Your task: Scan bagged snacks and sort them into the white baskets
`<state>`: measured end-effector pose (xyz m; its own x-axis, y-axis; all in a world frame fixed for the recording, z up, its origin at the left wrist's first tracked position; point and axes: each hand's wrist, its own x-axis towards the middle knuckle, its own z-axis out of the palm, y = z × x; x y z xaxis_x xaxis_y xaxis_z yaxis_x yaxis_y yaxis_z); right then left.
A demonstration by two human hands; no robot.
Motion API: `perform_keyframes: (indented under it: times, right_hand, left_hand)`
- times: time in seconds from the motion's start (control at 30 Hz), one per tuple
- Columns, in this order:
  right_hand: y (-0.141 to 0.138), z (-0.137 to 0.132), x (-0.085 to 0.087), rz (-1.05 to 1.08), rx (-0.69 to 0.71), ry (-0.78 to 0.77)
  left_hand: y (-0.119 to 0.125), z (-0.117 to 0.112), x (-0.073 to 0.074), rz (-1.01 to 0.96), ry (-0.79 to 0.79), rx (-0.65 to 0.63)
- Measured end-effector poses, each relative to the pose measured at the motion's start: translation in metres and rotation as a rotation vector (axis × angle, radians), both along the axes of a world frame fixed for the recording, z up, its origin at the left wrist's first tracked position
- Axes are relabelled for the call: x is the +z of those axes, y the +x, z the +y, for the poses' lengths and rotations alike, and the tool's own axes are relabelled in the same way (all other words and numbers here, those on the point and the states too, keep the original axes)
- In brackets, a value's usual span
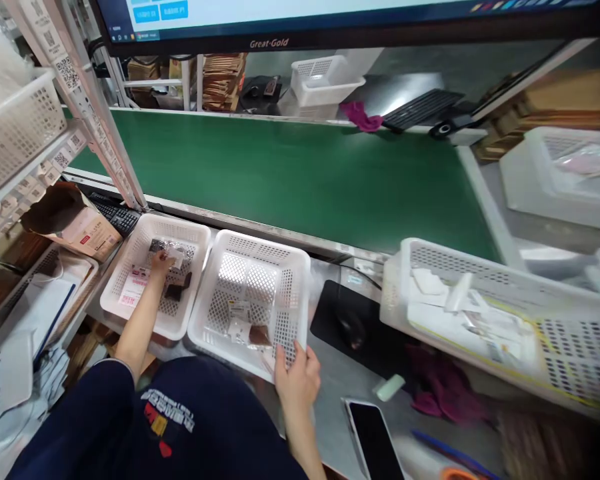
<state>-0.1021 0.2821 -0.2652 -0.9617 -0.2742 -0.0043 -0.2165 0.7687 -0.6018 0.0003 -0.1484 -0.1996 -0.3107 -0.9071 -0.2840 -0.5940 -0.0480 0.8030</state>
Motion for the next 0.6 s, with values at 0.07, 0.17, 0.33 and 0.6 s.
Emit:
perform_keyframes:
  times: [0.07,0.17,0.33,0.6]
  right_hand:
    - [0.000,0.001,0.001,0.005,0.005,0.014]
    - [0.000,0.000,0.003,0.014,0.016,0.032]
    - [0.002,0.001,0.002,0.043,0.011,0.043]
    - [0.003,0.000,-0.001,0.062,0.012,0.052]
  left_hand:
    - [0.004,0.017,0.006,0.064,0.040,-0.078]
    - [-0.005,0.034,0.011,0.104,0.062,-0.246]
    - [-0.032,-0.002,0.012,-0.117,-0.144,-0.237]
    - [-0.025,-0.047,0.002,-0.373,-0.238,-0.232]
